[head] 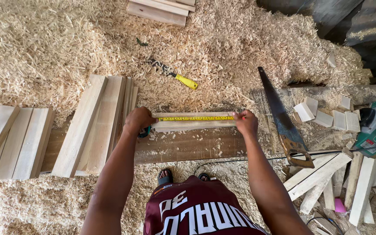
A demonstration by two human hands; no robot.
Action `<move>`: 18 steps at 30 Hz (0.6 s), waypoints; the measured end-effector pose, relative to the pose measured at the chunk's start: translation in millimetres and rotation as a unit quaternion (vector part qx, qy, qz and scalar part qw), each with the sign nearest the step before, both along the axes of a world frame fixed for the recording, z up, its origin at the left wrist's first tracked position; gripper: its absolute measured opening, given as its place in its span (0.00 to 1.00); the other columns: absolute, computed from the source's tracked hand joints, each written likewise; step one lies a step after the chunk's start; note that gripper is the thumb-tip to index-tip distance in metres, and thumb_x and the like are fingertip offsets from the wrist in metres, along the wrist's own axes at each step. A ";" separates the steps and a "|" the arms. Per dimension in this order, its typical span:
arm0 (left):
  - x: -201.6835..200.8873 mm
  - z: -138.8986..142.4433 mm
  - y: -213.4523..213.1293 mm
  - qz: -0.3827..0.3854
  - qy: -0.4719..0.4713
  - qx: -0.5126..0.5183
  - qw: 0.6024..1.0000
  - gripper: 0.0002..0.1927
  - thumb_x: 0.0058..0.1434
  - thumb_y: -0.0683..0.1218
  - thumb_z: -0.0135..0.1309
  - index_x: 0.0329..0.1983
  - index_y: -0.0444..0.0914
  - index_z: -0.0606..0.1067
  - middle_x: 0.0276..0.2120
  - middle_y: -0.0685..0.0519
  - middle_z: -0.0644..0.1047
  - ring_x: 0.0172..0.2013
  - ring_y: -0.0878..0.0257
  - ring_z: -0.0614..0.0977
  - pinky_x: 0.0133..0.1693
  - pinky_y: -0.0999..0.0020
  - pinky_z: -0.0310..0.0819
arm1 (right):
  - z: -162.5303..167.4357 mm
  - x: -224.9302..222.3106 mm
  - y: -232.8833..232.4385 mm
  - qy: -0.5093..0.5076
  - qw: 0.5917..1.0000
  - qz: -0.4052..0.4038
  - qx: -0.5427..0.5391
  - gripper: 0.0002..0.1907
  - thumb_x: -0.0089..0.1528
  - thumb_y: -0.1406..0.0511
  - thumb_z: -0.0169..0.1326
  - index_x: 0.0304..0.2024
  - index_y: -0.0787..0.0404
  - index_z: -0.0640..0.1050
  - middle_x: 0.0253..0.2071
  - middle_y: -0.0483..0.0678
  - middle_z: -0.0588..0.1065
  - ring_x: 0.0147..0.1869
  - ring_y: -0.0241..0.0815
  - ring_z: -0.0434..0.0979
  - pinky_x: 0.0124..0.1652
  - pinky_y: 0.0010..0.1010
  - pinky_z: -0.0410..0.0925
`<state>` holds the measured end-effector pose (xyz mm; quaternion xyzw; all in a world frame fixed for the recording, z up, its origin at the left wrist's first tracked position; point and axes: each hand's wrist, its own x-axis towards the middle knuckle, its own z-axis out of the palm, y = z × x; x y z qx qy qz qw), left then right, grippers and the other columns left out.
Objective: The person measures and marks multiple wooden planks with a tape measure and pencil. They then use a try square to draw perpendicular lines across the marked planks in a woodworking shop.
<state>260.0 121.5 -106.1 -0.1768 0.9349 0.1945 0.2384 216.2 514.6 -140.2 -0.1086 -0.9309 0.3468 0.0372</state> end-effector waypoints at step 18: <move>-73.5 33.3 -31.7 -0.035 0.042 0.031 0.998 0.20 0.56 0.63 0.64 0.38 0.44 0.85 0.35 0.48 0.86 0.37 0.52 0.87 0.44 0.54 0.83 | 20.5 -59.3 -8.2 -0.013 0.962 -0.025 -0.272 0.07 0.60 0.69 0.65 0.35 0.61 0.78 0.30 0.46 0.77 0.30 0.34 0.72 0.28 0.29 0.65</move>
